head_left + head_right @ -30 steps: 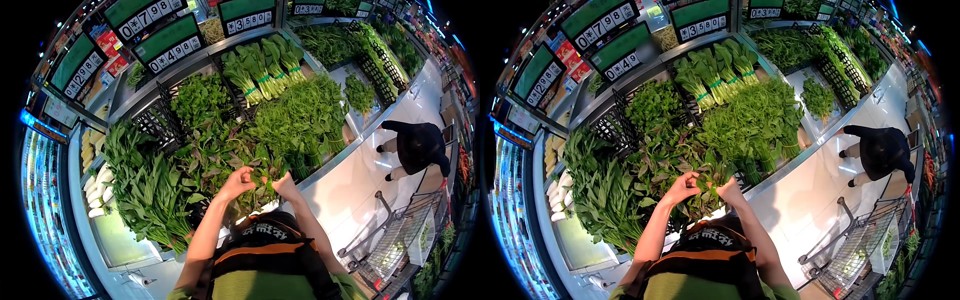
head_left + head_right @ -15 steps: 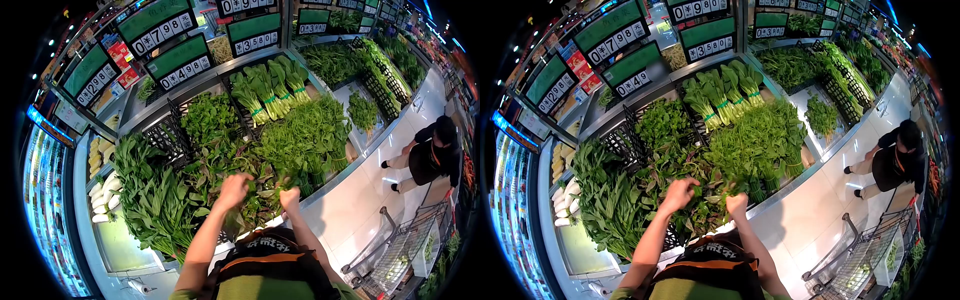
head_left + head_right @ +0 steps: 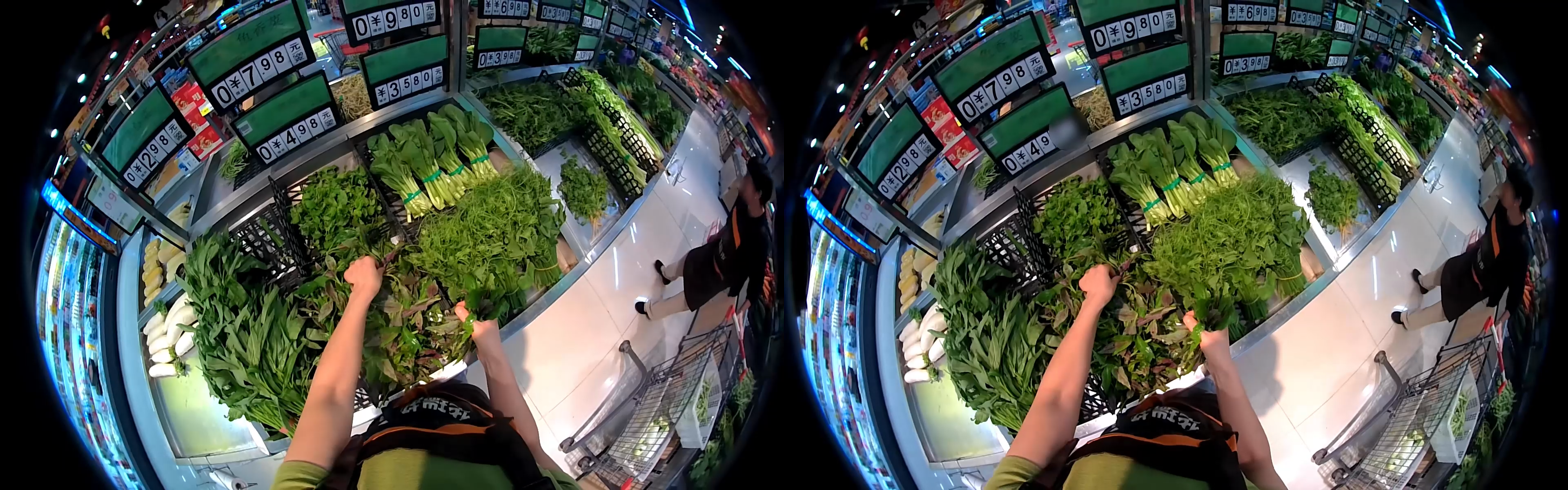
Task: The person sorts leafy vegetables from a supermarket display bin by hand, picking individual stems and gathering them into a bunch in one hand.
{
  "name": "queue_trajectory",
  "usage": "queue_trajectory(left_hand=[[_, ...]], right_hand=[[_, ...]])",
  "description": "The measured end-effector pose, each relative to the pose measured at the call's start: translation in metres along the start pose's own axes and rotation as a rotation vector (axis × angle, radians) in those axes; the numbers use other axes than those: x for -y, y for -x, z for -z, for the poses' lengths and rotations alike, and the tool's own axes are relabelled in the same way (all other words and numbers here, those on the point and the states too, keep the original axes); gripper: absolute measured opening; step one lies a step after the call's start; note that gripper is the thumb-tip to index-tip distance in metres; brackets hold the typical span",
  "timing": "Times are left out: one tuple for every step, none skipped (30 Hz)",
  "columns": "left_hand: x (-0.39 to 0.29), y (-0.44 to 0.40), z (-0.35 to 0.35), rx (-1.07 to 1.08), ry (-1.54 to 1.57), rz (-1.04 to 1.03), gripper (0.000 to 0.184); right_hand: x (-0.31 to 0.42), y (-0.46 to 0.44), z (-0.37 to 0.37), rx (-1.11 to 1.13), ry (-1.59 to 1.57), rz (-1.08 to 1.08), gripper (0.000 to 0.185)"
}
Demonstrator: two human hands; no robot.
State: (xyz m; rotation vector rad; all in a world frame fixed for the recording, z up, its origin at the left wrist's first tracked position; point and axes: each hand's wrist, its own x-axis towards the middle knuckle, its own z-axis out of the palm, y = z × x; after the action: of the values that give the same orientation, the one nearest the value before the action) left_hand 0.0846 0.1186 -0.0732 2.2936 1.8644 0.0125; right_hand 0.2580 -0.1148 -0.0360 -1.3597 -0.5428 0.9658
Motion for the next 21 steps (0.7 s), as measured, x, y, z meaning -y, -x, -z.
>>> queue_trajectory(left_hand=[[0.003, 0.002, 0.0, -0.051, 0.079, -0.049, 0.012], [0.005, 0.001, 0.002, -0.038, 0.182, -0.023, 0.012], [0.006, 0.003, 0.007, -0.023, 0.283, 0.002, 0.011], [0.008, 0.005, 0.013, -0.007, 0.385, 0.028, 0.011], [0.012, 0.005, 0.017, -0.025, 0.589, 0.08, 0.01], [0.027, -0.003, 0.004, -0.056, 0.915, -0.036, 0.009], [0.023, 0.006, 0.023, 0.013, 1.134, 0.051, 0.01], [0.02, 0.016, 0.043, 0.082, 1.35, 0.141, 0.011], [0.021, 0.024, 0.055, 0.112, 1.492, 0.15, 0.014], [0.02, 0.033, 0.064, 0.121, 1.58, 0.144, 0.014], [0.019, 0.041, 0.071, 0.127, 1.669, 0.134, 0.014], [0.02, 0.047, 0.072, 0.135, 1.758, 0.125, 0.014], [0.023, 0.053, 0.071, 0.182, 1.833, 0.09, 0.013], [0.022, 0.06, 0.069, 0.195, 1.877, 0.088, 0.012], [0.021, 0.067, 0.068, 0.191, 1.879, 0.1, 0.012], [0.019, 0.073, 0.067, 0.187, 1.882, 0.113, 0.013], [0.015, 0.079, 0.066, 0.176, 1.903, 0.091, 0.014], [0.013, 0.084, 0.065, 0.159, 1.862, 0.077, 0.017], [0.009, 0.087, 0.064, 0.152, 1.836, 0.071, 0.02], [0.006, 0.091, 0.064, 0.146, 1.81, 0.064, 0.023], [0.005, 0.095, 0.062, 0.144, 1.779, 0.038, 0.023]], right_hand=[[-0.002, 0.0, 0.003, 0.007, 0.011, -0.003, 0.02], [-0.003, -0.002, 0.004, -0.003, -0.005, 0.002, 0.019], [-0.003, -0.001, 0.004, -0.014, -0.022, 0.005, 0.018], [-0.003, -0.001, 0.003, -0.025, -0.038, 0.008, 0.017], [-0.001, -0.001, 0.003, -0.025, -0.046, -0.001, 0.018], [-0.001, -0.001, 0.002, -0.024, -0.064, 0.002, 0.018], [-0.001, -0.001, 0.001, -0.02, -0.081, 0.004, 0.018], [-0.001, -0.002, -0.001, -0.014, -0.098, 0.009, 0.018], [-0.002, -0.004, -0.002, 0.007, -0.108, 0.007, 0.019], [-0.003, -0.006, -0.004, 0.029, -0.117, 0.003, 0.019], [-0.004, -0.008, -0.006, 0.051, -0.127, 0.002, 0.019], [-0.002, -0.008, -0.01, 0.077, -0.139, -0.02, 0.018], [-0.001, -0.008, -0.013, 0.102, -0.148, -0.045, 0.018], [0.002, -0.007, -0.017, 0.125, -0.157, -0.069, 0.019], [0.009, -0.005, -0.022, 0.149, -0.182, -0.118, 0.022], [0.012, -0.005, -0.027, 0.167, -0.183, -0.107, 0.021], [0.014, -0.006, -0.031, 0.184, -0.184, -0.096, 0.022], [0.016, -0.006, -0.035, 0.201, -0.185, -0.085, 0.022], [0.019, -0.004, -0.04, 0.187, -0.198, -0.138, 0.023], [0.019, -0.006, -0.044, 0.201, -0.199, -0.146, 0.022], [0.02, -0.007, -0.047, 0.214, -0.201, -0.154, 0.022]])
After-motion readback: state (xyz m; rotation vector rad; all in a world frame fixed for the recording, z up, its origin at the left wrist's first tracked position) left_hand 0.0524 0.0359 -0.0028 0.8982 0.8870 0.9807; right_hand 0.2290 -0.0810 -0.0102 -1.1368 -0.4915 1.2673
